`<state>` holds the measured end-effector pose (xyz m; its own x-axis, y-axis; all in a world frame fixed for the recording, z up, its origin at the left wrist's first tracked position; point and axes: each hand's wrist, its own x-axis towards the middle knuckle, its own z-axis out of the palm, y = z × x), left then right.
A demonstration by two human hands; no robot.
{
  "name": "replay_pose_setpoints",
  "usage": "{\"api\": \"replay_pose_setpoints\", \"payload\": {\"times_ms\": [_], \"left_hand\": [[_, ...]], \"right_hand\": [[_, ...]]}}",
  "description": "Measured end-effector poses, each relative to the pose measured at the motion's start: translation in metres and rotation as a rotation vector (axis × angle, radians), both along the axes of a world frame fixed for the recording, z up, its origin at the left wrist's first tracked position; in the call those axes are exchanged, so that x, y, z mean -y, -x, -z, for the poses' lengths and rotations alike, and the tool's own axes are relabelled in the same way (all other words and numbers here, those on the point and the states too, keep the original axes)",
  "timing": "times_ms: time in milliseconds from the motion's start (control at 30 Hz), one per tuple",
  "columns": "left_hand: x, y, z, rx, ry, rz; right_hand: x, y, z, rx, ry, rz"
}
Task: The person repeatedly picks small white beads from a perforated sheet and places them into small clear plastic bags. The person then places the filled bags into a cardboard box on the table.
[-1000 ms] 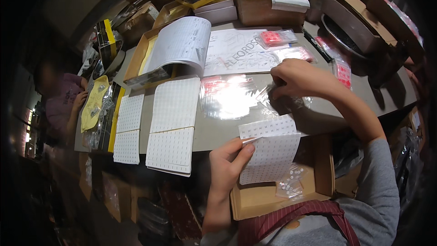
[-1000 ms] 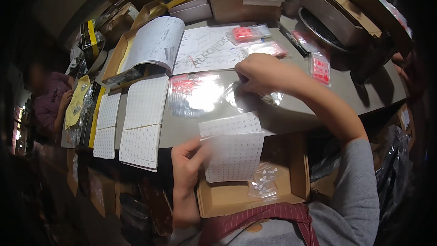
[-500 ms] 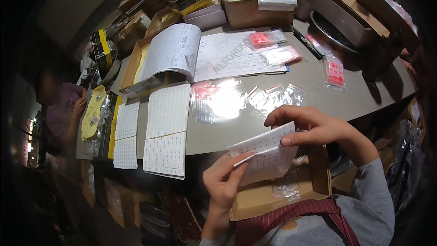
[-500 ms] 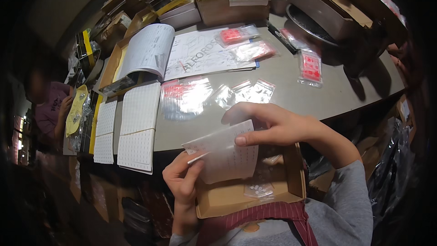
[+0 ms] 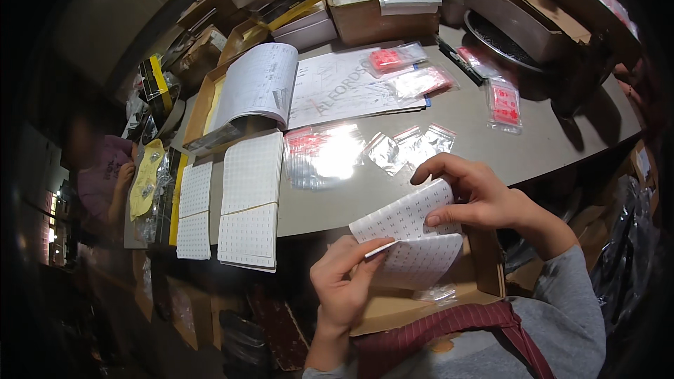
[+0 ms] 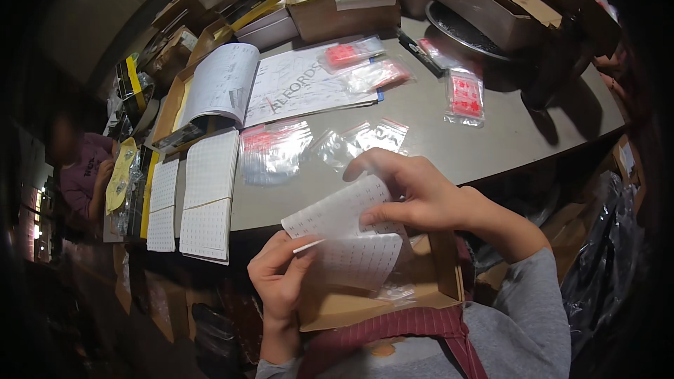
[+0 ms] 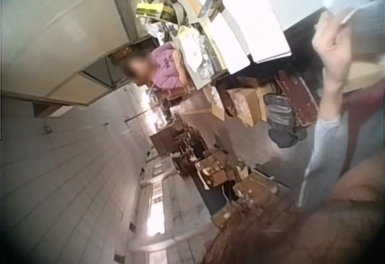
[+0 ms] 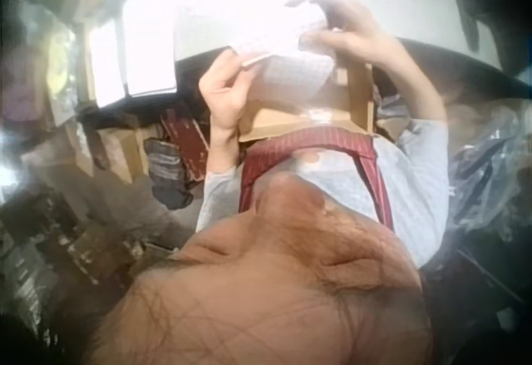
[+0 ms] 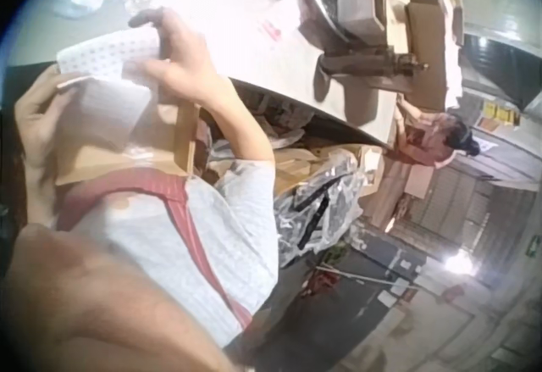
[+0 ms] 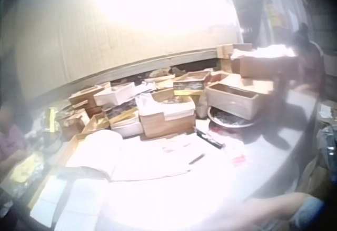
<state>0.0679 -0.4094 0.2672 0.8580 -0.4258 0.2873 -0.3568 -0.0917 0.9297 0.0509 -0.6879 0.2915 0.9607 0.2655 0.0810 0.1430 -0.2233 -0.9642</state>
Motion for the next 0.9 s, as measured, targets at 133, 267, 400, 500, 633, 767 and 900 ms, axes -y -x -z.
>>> {"api": "replay_pose_setpoints", "payload": {"times_ms": [133, 267, 400, 500, 633, 767, 900], "left_hand": [[0.005, 0.003, -0.006, 0.019, -0.032, 0.001], [0.006, 0.004, -0.006, 0.068, -0.053, -0.003], [0.01, 0.004, -0.007, -0.012, -0.033, 0.021], [0.014, -0.004, -0.006, -0.087, 0.118, 0.084], [0.013, -0.002, 0.0, -0.184, 0.149, 0.059], [0.01, 0.0, 0.0, -0.009, 0.008, -0.015], [0.011, -0.005, 0.005, 0.264, -0.088, -0.051]], "right_hand": [[0.004, 0.011, 0.005, 0.012, -0.103, 0.038], [0.007, 0.014, 0.003, -0.109, -0.158, 0.066], [0.014, 0.012, 0.01, -0.078, -0.145, 0.024], [0.009, 0.015, 0.017, -0.006, -0.185, 0.025], [0.005, 0.016, 0.022, 0.0, -0.141, -0.002], [0.006, 0.013, 0.013, 0.067, 0.082, 0.017], [0.007, -0.001, 0.014, 0.517, 0.422, 0.06]]}}
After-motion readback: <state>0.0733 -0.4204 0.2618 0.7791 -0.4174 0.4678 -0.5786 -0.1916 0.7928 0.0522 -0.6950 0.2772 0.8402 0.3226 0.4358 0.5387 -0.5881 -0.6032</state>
